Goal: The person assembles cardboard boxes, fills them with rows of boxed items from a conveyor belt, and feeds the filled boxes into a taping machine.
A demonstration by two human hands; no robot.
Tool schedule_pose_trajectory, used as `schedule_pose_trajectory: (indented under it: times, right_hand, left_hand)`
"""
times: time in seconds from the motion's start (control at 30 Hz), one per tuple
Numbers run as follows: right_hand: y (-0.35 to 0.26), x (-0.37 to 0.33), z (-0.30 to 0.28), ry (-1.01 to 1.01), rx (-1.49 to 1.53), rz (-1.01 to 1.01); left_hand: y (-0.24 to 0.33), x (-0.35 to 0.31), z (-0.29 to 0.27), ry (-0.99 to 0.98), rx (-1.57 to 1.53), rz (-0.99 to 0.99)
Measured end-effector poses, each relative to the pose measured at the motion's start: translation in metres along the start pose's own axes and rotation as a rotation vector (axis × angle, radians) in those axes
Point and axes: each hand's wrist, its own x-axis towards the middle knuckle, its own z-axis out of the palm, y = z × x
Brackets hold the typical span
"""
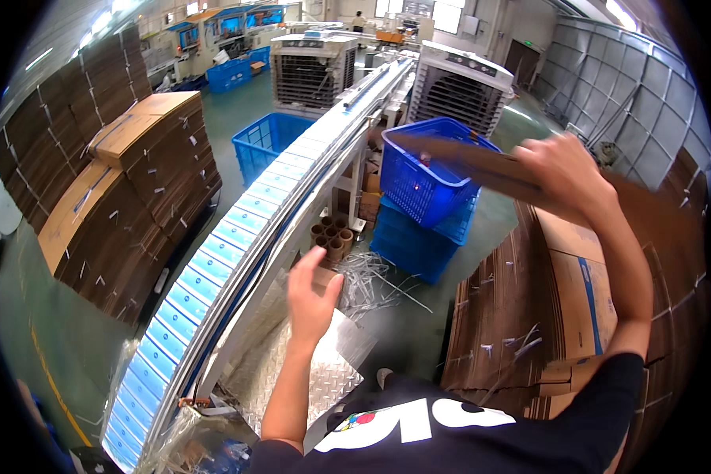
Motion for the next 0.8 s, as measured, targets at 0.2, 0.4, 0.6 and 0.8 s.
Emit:
schedule_pose_trajectory:
  times: [0.2, 0.4, 0.6, 0.8]
  right_hand:
    - [-0.071, 0.101, -0.024, 0.032, 0.52, -0.682]
    - [-0.19, 0.168, 0.076, 0.211, 1.081, -1.024]
    - [-0.291, 0.187, 0.083, 0.412, 1.118, -1.268]
    - [-0.331, 0.218, 0.126, 0.516, 1.088, -0.844]
  left_hand:
    - [0.043, 0.001, -0.06, 0.261, 0.795, 0.227]
    - [0.094, -0.034, -0.118, 0.259, 1.174, 0.007]
    - [0.107, -0.092, -0.116, 0.211, 1.306, -0.32]
    - [0.055, -0.103, -0.141, 0.032, 1.232, -0.621]
